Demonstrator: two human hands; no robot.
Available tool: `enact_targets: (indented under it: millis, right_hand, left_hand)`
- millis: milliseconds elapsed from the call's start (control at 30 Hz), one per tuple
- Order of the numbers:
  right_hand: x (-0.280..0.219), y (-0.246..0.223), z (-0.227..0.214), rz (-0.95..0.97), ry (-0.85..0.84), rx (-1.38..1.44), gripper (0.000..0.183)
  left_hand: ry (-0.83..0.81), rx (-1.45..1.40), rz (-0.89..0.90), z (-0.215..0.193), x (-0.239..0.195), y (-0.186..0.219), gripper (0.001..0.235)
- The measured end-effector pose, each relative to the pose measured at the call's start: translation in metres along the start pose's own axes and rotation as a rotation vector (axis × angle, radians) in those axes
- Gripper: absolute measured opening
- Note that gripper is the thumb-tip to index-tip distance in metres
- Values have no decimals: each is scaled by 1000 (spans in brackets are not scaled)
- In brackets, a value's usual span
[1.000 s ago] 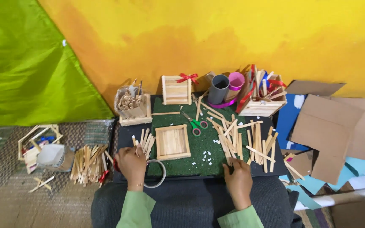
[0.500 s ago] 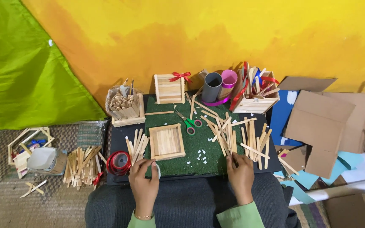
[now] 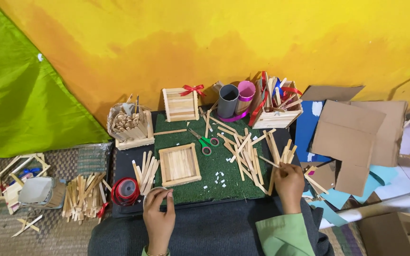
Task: The person assembles a small structure using popsicle sticks and glue.
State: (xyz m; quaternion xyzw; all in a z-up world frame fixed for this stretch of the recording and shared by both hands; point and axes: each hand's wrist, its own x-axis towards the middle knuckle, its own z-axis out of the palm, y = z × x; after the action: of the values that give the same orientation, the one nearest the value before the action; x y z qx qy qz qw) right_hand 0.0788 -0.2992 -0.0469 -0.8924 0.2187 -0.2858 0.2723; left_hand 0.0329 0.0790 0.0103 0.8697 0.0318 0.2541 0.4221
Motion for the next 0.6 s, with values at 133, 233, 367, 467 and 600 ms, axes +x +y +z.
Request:
enact_targets:
  millis: [133, 233, 367, 467, 600]
  right_hand:
    - [12, 7, -11, 65, 62, 83, 21]
    - [18, 20, -14, 378, -131, 241, 33]
    - [16, 32, -15, 563, -128, 840, 20]
    - [12, 33, -17, 559, -105, 985, 23]
    - [3, 18, -24, 470, -80, 1012, 25]
  left_hand:
    - [-7, -24, 15, 4, -2, 4, 15]
    - [-30, -41, -15, 5, -3, 3, 15]
    - [-33, -72, -42, 6, -4, 5, 15]
    - [-70, -114, -54, 14, -6, 5, 16]
    - [-170, -245, 17, 42, -17, -5, 14]
